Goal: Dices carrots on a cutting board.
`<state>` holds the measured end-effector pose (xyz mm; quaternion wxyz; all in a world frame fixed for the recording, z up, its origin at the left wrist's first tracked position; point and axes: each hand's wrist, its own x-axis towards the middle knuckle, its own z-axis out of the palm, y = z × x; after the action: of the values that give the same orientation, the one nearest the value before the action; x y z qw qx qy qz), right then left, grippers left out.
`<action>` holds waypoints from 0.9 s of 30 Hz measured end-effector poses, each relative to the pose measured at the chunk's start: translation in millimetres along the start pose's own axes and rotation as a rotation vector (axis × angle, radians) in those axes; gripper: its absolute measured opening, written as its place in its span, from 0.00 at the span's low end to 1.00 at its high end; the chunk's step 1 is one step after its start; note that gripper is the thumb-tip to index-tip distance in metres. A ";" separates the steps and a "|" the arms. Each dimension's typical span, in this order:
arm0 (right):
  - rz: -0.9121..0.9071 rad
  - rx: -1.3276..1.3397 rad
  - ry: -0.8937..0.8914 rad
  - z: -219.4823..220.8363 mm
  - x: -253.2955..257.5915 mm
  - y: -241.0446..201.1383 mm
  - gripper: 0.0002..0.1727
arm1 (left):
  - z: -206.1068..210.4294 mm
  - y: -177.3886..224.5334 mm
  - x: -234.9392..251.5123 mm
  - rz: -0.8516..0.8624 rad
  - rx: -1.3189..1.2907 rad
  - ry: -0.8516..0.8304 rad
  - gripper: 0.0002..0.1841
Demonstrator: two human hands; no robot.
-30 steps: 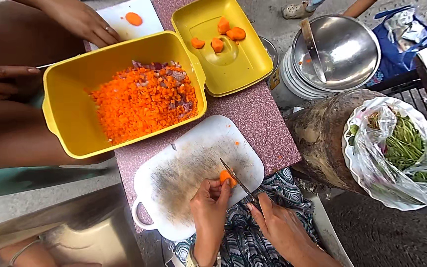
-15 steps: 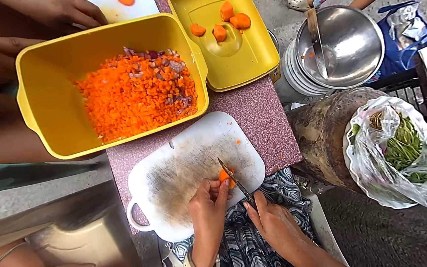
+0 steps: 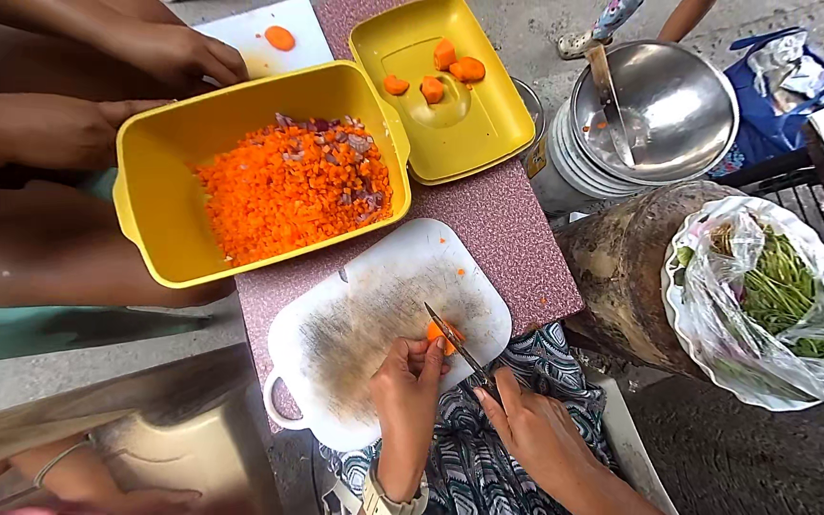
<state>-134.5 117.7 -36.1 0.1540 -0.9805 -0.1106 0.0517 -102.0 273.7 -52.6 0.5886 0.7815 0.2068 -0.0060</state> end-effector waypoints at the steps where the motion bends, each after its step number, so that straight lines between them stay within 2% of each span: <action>1: 0.003 -0.004 0.001 0.5 -1.4 -0.5 0.24 | 0.5 -0.6 -0.2 0.001 -0.002 0.001 0.06; 13: 0.029 -0.165 -0.011 5.7 6.5 -13.4 0.21 | 1.5 -2.1 -0.8 0.000 0.002 -0.011 0.07; 19: 0.030 -0.076 -0.059 5.6 9.9 -9.9 0.22 | 1.4 -3.0 -1.3 0.011 -0.011 -0.005 0.06; 27: 0.018 -0.021 -0.024 -2.3 -4.8 5.0 0.24 | -0.4 -0.8 0.4 -0.002 -0.014 -0.018 0.06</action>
<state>-137.9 111.2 -35.1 0.1419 -0.9823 -0.1043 0.0639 -102.0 274.4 -53.3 0.5957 0.7772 0.2023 -0.0121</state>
